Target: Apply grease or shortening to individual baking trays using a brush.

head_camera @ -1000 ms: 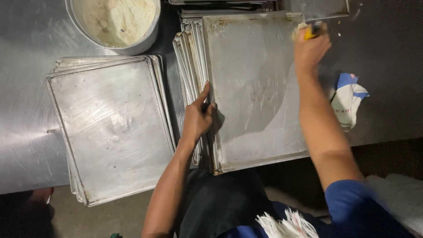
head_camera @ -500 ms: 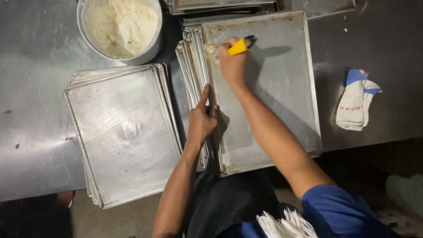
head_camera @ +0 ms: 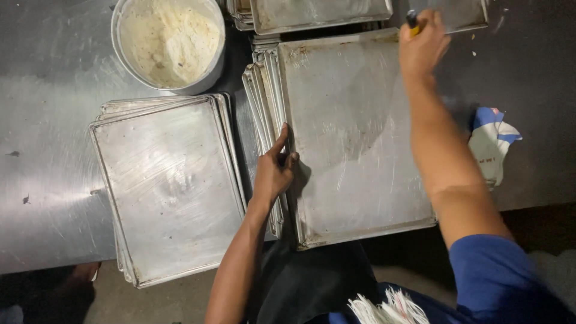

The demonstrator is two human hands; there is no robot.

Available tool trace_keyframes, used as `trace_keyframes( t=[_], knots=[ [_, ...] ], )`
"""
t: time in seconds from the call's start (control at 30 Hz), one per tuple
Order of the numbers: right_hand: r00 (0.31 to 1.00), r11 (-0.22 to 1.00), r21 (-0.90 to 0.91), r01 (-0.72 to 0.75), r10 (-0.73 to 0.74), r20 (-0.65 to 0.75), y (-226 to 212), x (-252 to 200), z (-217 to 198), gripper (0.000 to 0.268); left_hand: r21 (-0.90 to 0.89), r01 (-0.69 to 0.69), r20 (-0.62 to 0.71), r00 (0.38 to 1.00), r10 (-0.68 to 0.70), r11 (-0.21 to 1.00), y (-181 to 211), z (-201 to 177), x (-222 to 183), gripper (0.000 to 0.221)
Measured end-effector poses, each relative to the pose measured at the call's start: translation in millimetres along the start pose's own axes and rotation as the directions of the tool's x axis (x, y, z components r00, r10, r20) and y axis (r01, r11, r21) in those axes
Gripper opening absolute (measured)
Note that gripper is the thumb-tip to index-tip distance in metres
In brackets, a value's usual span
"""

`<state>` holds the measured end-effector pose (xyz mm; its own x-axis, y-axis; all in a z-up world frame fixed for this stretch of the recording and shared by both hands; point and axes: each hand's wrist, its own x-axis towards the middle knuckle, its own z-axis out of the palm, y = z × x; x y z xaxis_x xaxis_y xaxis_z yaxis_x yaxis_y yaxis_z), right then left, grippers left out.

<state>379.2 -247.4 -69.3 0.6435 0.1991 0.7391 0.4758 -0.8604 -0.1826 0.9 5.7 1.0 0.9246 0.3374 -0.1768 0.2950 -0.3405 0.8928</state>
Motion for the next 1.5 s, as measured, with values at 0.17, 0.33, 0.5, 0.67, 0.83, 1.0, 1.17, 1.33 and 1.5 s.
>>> trace_keyframes(
  t=[0.17, 0.33, 0.5, 0.67, 0.83, 1.0, 1.17, 1.33, 1.5],
  knots=[
    [0.982, 0.966, 0.193, -0.173, 0.155, 0.107, -131.6, -11.3, -14.4, 0.022, -0.028, 0.050, 0.060, 0.997, -0.048, 0.998, 9.5, -6.7, 1.0, 0.074],
    [0.972, 0.849, 0.474, -0.233, 0.196, 0.128, -261.7, -30.0, 9.0, 0.020, -0.013, 0.052, 0.049, 0.997, -0.051, 0.999, 9.4, -7.0, 2.6, 0.074],
    [0.879, 0.489, 0.745, -0.453, 0.386, 0.281, -221.0, -60.5, 56.9, 0.009, -0.029, 0.041, 0.044, 0.998, -0.040, 0.999, 12.5, -6.6, -4.1, 0.071],
    [0.913, 0.928, 0.113, -0.355, 0.319, 0.253, -57.3, -128.2, -97.6, 0.026, -0.039, -0.069, -0.110, 0.992, 0.064, 0.997, 1.0, 6.0, -45.2, 0.045],
    [0.181, -0.197, 0.608, -0.769, 0.845, 0.503, 14.0, -214.1, -243.3, 0.015, -0.057, -0.262, -0.156, 0.955, 0.250, 0.963, 3.6, 10.2, -118.9, 0.039],
    [0.285, -0.122, 0.624, -0.772, 0.811, 0.511, 14.1, -233.6, -257.3, 0.013, -0.281, 0.057, -0.072, 0.994, -0.080, 0.958, 2.1, 25.1, -132.5, 0.032],
    [0.339, -0.061, 0.609, -0.791, 0.784, 0.520, 27.0, -225.3, -257.5, 0.012, -0.201, 0.290, -0.017, 0.954, -0.299, 0.936, 15.0, 37.2, -126.2, 0.029],
    [0.265, -0.156, 0.587, -0.794, 0.781, 0.566, 13.4, -189.3, -284.6, 0.012, -0.387, 0.056, -0.227, 0.962, -0.154, 0.920, 25.8, 52.3, -122.2, 0.033],
    [0.768, 0.390, 0.663, -0.639, 0.358, 0.531, -50.3, -175.4, -307.2, 0.021, -0.375, 0.043, -0.239, 0.961, -0.141, 0.926, -13.5, -14.4, -137.8, 0.033]
  ],
)
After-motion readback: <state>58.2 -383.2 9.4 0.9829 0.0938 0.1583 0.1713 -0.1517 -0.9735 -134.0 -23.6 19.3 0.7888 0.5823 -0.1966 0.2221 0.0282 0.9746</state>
